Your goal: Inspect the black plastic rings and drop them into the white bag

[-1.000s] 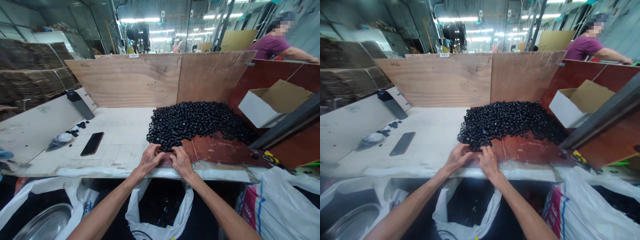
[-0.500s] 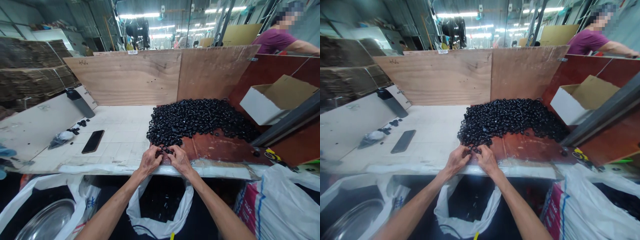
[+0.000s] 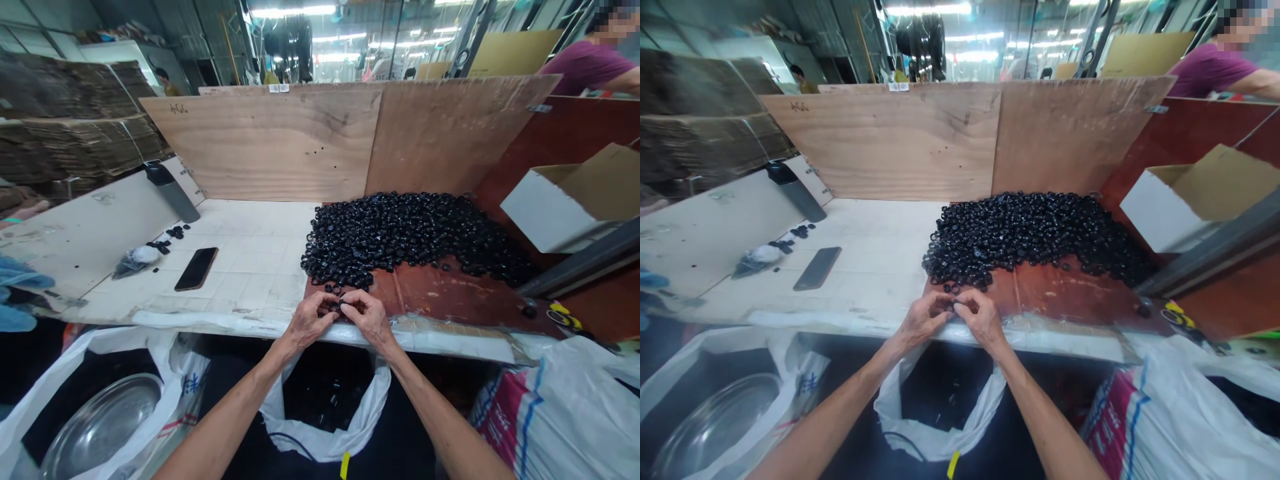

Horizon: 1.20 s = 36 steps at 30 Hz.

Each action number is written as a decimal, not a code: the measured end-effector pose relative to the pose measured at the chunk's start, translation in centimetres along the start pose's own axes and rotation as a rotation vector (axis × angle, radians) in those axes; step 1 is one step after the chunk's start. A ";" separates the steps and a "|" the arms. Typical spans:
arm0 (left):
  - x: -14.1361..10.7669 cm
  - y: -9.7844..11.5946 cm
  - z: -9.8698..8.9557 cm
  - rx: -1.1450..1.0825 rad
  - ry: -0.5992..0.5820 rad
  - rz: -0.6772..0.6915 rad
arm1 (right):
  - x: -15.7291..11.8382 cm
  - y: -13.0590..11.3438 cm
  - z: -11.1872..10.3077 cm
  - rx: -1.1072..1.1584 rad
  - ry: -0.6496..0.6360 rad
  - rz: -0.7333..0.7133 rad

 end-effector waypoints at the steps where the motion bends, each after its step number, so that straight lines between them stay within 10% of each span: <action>1: -0.1 0.0 0.0 -0.016 -0.003 -0.022 | 0.0 -0.1 -0.1 0.011 0.007 -0.009; 36: -0.2 2.4 -1.4 -0.117 0.057 0.212 | -2.0 -2.8 1.0 -0.359 -0.018 -0.489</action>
Point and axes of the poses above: each hand's wrist, its own x-axis towards the middle knuckle, its own z-axis out of the palm, y = z × x, the point moved 7 cm from there along x, towards the middle knuckle, and after that the axes turned 15 degrees about y, right-handed, at the moved point
